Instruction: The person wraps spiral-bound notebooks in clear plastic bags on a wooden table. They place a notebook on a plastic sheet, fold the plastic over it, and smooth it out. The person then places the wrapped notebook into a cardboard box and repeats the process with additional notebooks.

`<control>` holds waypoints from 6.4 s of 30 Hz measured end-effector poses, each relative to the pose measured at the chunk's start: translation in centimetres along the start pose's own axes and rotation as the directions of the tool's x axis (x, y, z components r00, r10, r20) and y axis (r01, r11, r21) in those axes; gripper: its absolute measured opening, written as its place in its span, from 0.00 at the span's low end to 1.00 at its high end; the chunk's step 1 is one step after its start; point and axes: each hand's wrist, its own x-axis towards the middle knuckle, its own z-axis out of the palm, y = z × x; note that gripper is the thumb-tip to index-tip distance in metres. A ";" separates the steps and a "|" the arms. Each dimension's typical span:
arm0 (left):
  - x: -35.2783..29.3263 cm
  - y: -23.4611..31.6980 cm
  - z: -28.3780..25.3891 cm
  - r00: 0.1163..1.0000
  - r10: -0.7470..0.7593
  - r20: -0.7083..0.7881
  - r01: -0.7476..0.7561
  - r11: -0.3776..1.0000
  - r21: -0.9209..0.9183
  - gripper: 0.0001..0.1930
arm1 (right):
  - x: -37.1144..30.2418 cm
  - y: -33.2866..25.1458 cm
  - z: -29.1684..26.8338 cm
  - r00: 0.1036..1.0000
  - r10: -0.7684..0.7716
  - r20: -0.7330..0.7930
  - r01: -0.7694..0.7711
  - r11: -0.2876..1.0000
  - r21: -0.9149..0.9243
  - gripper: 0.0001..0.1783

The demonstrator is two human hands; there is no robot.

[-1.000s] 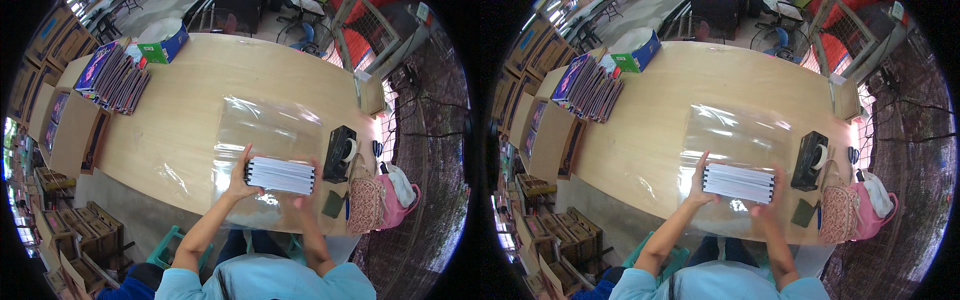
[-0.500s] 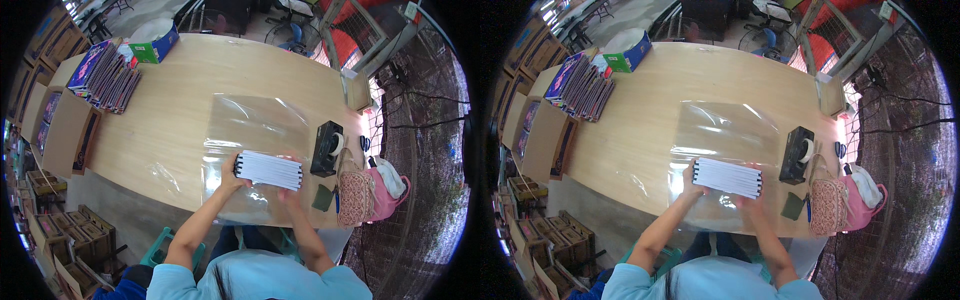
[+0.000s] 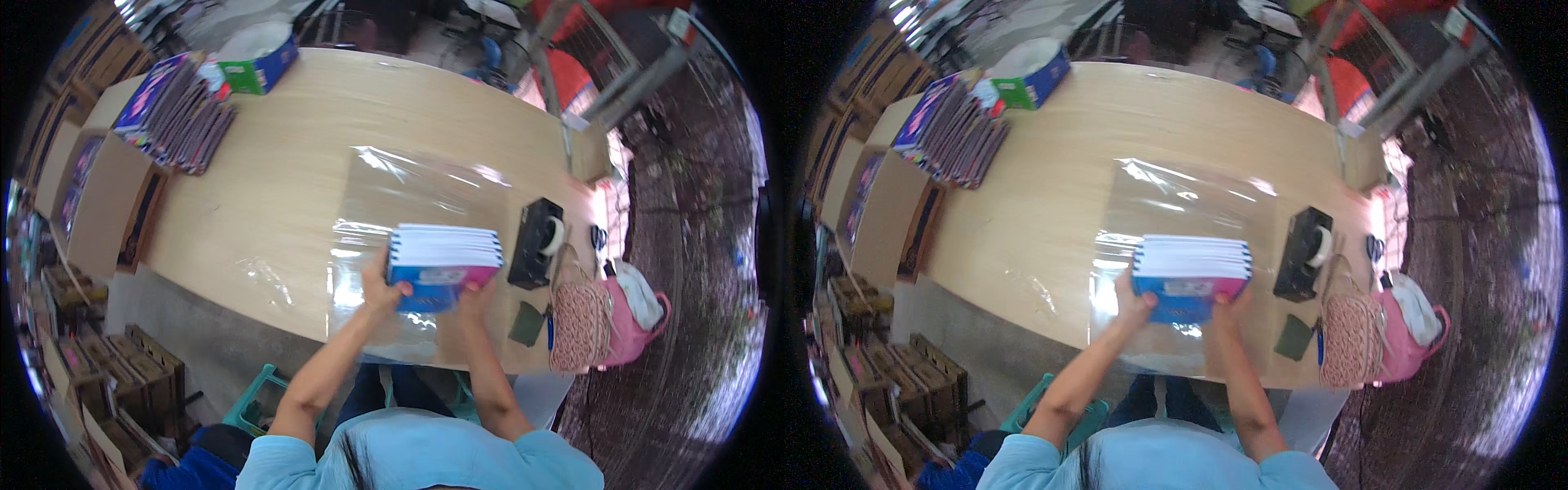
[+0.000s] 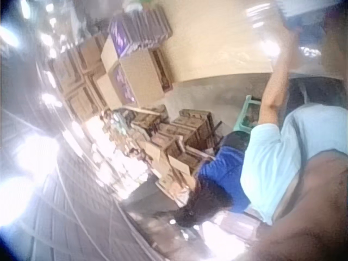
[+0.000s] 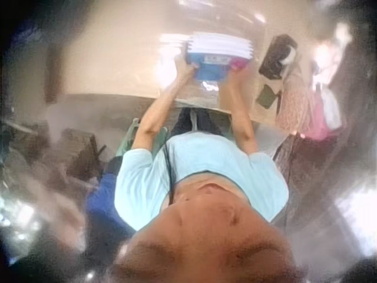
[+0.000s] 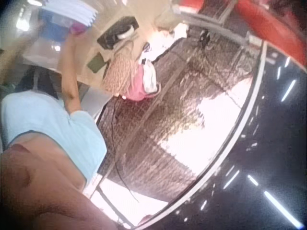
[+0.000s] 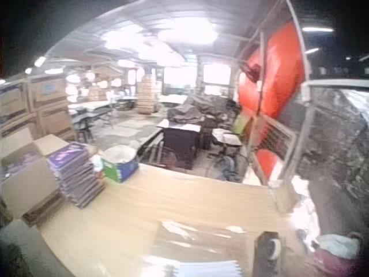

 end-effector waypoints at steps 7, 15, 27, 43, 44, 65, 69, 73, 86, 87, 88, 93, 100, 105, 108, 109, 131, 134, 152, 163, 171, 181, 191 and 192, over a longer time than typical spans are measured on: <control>-5.1 -4.6 -0.2 0.819 -0.510 -0.261 0.572 0.759 0.311 0.41 | 1.3 -0.9 -0.3 0.849 0.524 0.063 -0.157 0.365 -0.917 0.44; -5.2 1.0 0.0 0.736 -0.582 -0.346 0.523 0.813 -0.256 0.34 | 5.0 -3.9 4.7 0.893 0.345 0.288 0.079 0.509 -0.857 0.44; -1.9 -2.5 3.1 0.559 -0.829 0.008 0.369 0.241 -0.898 0.16 | 17.9 -2.0 11.8 0.639 0.520 0.567 0.421 0.380 -0.824 0.42; -2.4 -2.6 2.1 0.538 -0.831 0.142 0.552 0.220 -0.804 0.15 | 17.1 0.1 11.2 0.684 0.286 0.671 0.625 0.245 -0.741 0.34; -2.8 -2.0 1.2 0.531 -0.829 0.178 0.601 0.220 -0.769 0.15 | 16.8 -0.1 11.1 0.685 0.237 0.689 0.645 0.242 -0.725 0.31; -5.0 -1.8 -7.4 0.520 -0.202 0.830 -0.447 0.763 0.466 0.04 | -11.8 -7.3 0.8 0.731 0.118 0.672 0.538 0.507 -0.674 0.24; -3.8 0.5 -7.0 0.537 -0.327 0.778 -0.329 0.768 0.550 0.07 | -12.5 -5.2 1.2 0.793 0.025 0.608 0.586 0.242 -0.774 0.24; -4.4 1.5 -6.4 0.690 -0.188 0.699 -0.341 0.767 0.544 0.11 | -11.7 -4.8 -0.8 0.825 -0.094 0.557 0.565 0.156 -0.810 0.17; 10.2 9.7 -13.0 0.967 0.156 0.203 -0.249 0.390 0.887 0.12 | 5.9 -15.1 -7.2 0.889 0.067 0.453 0.389 0.412 -0.824 0.08; 9.1 10.6 -10.5 0.892 0.433 0.129 -0.342 0.459 0.820 0.14 | 8.3 -14.9 -7.4 0.881 0.142 0.451 0.353 0.439 -0.826 0.08; 6.5 11.1 -7.3 0.747 0.665 0.018 -0.452 0.488 0.747 0.17 | 10.8 -13.9 -8.0 0.868 0.214 0.449 0.313 0.467 -0.827 0.08; -3.4 4.1 1.0 0.744 0.202 0.637 -0.637 0.501 0.586 0.34 | 16.9 -11.5 -6.6 0.737 0.534 0.415 0.165 0.454 -0.876 0.09; -2.5 2.7 2.4 0.813 -0.086 0.576 -0.495 0.419 0.761 0.41 | 20.4 -9.8 -5.4 0.880 0.255 0.402 0.389 0.099 -0.916 0.11; -1.6 3.6 2.6 0.774 -0.178 0.608 -0.517 0.377 0.768 0.46 | 21.9 -6.1 3.5 0.710 0.299 0.638 0.475 0.466 -0.747 0.10; -1.4 3.6 2.4 0.776 -0.185 0.603 -0.502 0.398 0.768 0.44 | 23.1 0.6 7.8 0.741 0.250 0.623 0.533 0.346 -0.772 0.12; -1.4 3.6 2.4 0.777 -0.188 0.601 -0.497 0.402 0.769 0.44 | 23.3 2.3 8.7 0.782 0.166 0.601 0.557 0.245 -0.793 0.12; -1.1 3.4 3.4 0.924 -0.023 0.383 -0.326 0.477 0.816 0.38 | 26.9 -7.0 11.7 0.335 0.424 0.841 0.750 0.420 -0.511 0.12; -1.1 3.6 3.3 0.921 -0.086 0.380 -0.294 0.488 0.822 0.38 | 21.8 -8.0 9.7 0.261 0.120 0.958 0.905 0.314 -0.286 0.11; -0.5 -3.2 4.9 0.911 -0.022 0.413 -0.397 0.237 0.887 0.47 | 6.0 -3.7 6.7 0.699 -0.165 0.696 0.707 0.307 -0.637 0.04; 0.8 -3.7 6.0 0.937 0.054 0.345 -0.347 0.263 0.900 0.39 | 6.1 -3.3 7.4 0.655 -0.032 0.755 0.742 0.211 -0.636 0.05; 0.1 3.2 -2.5 0.841 0.207 0.500 -0.541 0.301 0.785 0.47 | 4.2 -3.0 4.1 0.585 0.084 0.806 0.809 0.011 -0.588 0.25; 4.9 1.5 -1.6 0.683 -0.046 0.729 -0.701 0.235 0.673 0.41 | 11.0 -6.5 1.6 0.402 -0.097 0.911 0.877 -0.246 -0.413 0.18; 3.5 2.2 -1.3 0.788 -0.109 0.605 -0.560 0.280 0.780 0.41 | 4.6 -8.2 -10.1 0.839 -0.336 0.428 0.494 0.142 -0.858 0.04; 3.2 2.1 -1.3 0.791 -0.110 0.602 -0.557 0.276 0.783 0.41 | 4.1 -9.8 -10.7 0.887 -0.419 0.196 0.342 0.309 -0.887 0.04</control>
